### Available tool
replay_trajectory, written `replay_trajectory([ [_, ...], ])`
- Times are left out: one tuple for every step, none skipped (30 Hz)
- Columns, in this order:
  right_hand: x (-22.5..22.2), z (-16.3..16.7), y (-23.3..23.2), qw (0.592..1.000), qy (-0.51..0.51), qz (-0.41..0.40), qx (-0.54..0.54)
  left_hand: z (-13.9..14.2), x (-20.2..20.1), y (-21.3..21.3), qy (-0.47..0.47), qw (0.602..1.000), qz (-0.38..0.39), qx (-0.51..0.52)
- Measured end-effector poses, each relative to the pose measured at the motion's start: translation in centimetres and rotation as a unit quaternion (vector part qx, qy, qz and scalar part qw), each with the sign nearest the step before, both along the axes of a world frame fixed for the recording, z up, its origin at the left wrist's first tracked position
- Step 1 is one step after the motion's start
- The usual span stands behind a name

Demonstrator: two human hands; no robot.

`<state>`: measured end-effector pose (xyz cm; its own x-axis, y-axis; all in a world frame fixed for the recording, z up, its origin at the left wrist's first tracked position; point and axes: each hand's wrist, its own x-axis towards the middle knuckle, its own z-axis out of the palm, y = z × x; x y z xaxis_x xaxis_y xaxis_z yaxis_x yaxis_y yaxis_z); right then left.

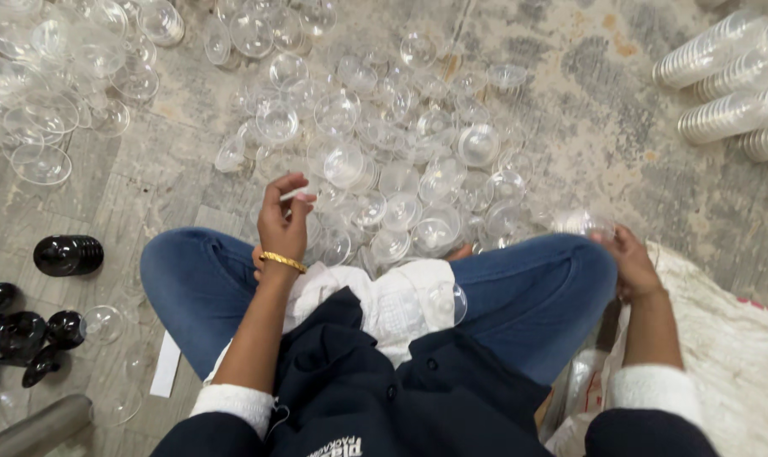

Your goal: The person sits cross-legged on the floor among a large spread of clear plastic cups and repeatedly picks up cups one at a time, fitting them together to build stacks. Finished stacks are set aside on the floor, and near the end the person reaches toward a woven sack beside them.

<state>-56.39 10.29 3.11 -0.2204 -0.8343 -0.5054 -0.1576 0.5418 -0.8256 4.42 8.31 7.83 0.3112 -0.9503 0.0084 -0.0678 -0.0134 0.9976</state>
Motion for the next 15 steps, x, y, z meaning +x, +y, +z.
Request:
replay_trajectory([
  [0.3, 1.0, -3.1, 0.998, 0.042, 0.022, 0.037, 0.3, -0.2, -0.1, -0.019, 1.000, -0.005, 0.002],
  [0.8, 1.7, -6.3, 1.000, 0.014, -0.009, -0.022, 0.6, -0.4, -0.2, -0.038, 0.999, -0.009, 0.006],
  [1.5, 2.4, -9.8, 0.996, -0.016, -0.039, -0.081, 0.8, -0.4, -0.3, -0.049, 0.999, 0.007, 0.016],
  [2.3, 3.0, -13.0, 0.987, -0.047, -0.067, -0.138, 0.9, -0.3, -0.4, -0.060, 0.997, 0.023, 0.029],
  [3.1, 3.5, -15.4, 0.973, -0.080, -0.095, -0.194, 0.9, -0.1, -0.3, -0.073, 0.996, 0.040, 0.042],
  [4.1, 3.8, -17.4, 0.974, -0.035, -0.131, -0.180, 0.8, 0.2, -0.3, -0.105, 0.991, 0.073, 0.046],
  [5.2, 3.9, -19.0, 0.971, 0.011, -0.167, -0.168, 0.3, 0.5, -0.3, -0.137, 0.984, 0.105, 0.048],
  [6.8, 3.6, -19.9, 0.979, 0.007, -0.144, -0.146, -0.2, 0.7, -0.3, -0.168, 0.975, 0.137, 0.053],
  [8.7, 3.4, -20.3, 0.985, 0.004, -0.120, -0.125, -1.0, 1.0, -0.4, -0.184, 0.970, 0.145, 0.057],
  [9.8, 3.2, -20.2, 0.990, 0.002, -0.098, -0.104, -1.9, 1.1, -0.6, -0.200, 0.966, 0.153, 0.061],
  [11.5, 2.6, -19.7, 0.994, 0.075, -0.025, -0.070, -2.9, 1.2, -0.9, -0.217, 0.961, 0.158, 0.067],
  [14.2, 1.9, -19.0, 0.987, 0.146, 0.049, -0.035, -4.0, 1.3, -1.3, -0.293, 0.939, 0.170, 0.058],
  [16.1, 1.0, -17.8, 0.973, 0.200, 0.111, -0.037, -5.0, 1.2, -1.9, -0.367, 0.911, 0.180, 0.048],
  [18.4, 0.2, -16.5, 0.937, 0.262, 0.186, -0.133, -6.0, 1.2, -2.4, -0.440, 0.877, 0.188, 0.034],
  [20.6, -0.4, -15.1, 0.883, 0.320, 0.257, -0.226, -6.8, 1.2, -3.1, -0.419, 0.893, 0.149, 0.066],
])
